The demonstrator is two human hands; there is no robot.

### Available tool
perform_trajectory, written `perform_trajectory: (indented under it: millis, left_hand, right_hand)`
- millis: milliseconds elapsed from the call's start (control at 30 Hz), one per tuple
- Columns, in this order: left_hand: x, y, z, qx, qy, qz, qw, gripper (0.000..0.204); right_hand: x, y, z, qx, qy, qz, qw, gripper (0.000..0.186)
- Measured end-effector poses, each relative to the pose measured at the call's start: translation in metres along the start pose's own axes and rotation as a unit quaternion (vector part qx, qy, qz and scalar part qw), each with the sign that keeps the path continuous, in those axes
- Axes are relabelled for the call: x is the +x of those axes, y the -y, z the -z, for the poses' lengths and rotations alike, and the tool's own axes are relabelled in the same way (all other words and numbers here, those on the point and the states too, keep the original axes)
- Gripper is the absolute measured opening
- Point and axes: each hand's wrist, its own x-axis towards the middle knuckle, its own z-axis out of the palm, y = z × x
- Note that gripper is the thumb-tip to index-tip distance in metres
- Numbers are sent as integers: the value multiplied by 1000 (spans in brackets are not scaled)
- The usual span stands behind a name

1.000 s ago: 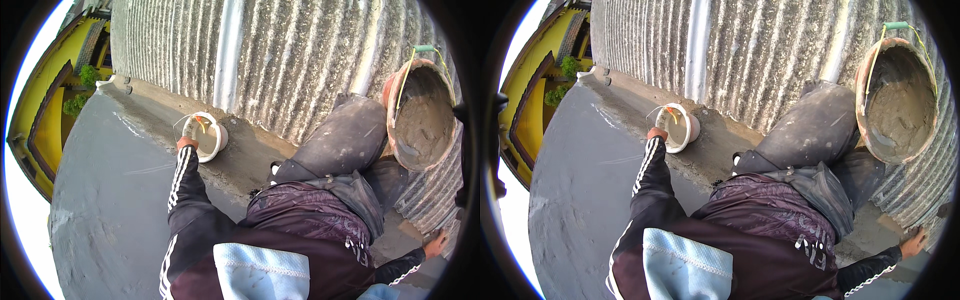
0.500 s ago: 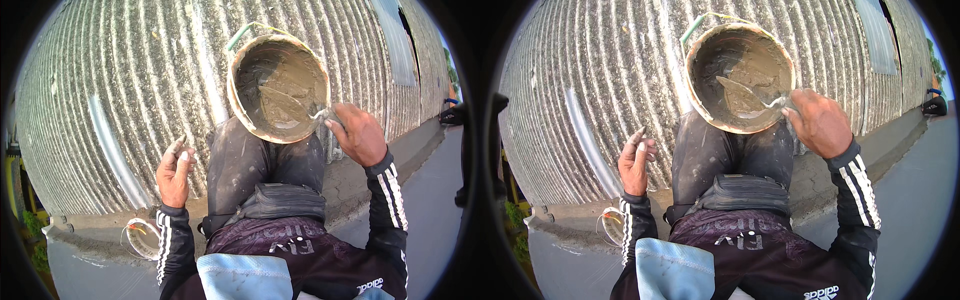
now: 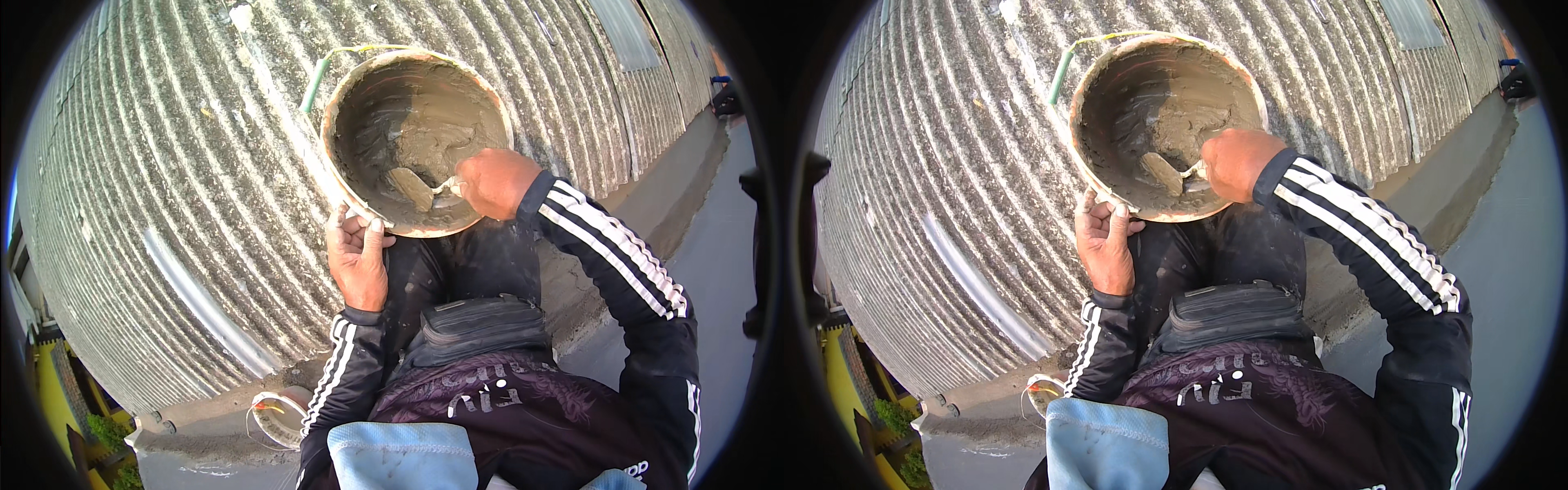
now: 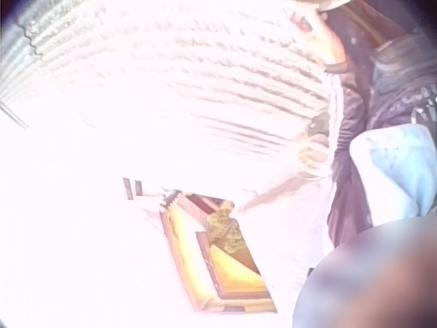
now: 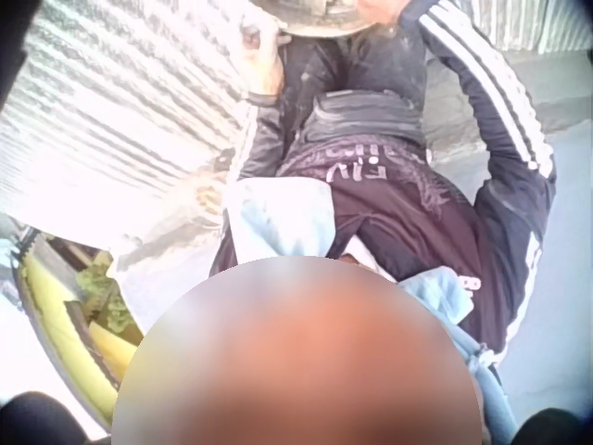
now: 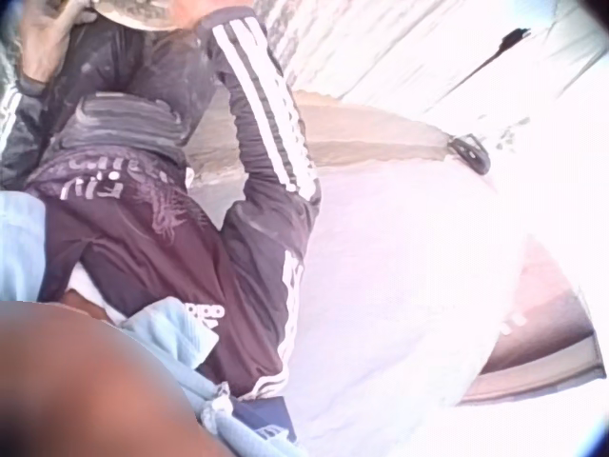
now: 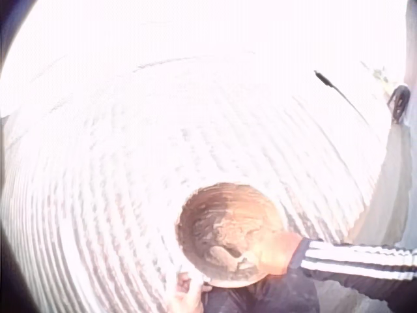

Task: The person scoops cement from a bucket with a trowel and spreads it along the junction between a corrugated roof and a wall. They repeatedly smooth the cement to create a continuous seal along the edge.

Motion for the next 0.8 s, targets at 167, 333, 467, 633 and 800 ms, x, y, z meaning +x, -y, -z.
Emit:
perform_trajectory:
  millis: [167, 333, 467, 633, 800]
  left_hand:
    - [-2, 6, -2, 1, -2, -21, 1000, 54]
    - [-5, 6, -9, 55, 21, -27, 998, 47]
    - [-8, 4, -13, 59, 16, -14, 998, 48]
    - [-5, 13, -16, 97, -60, -22, 993, 53]
    - [1, 16, -15, 95, -49, -48, 993, 53]
  right_hand:
    - [-14, -38, 10, 309, 148, -76, 936, 35]
    - [-79, -81, -40, 574, 31, 46, 817, 32]
    - [-135, -148, -121, 695, -172, -14, 698, 31]
    - [-193, -243, -259, 666, -447, -315, 507, 36]
    - [-239, -306, -349, 425, -334, -651, 532, 50]
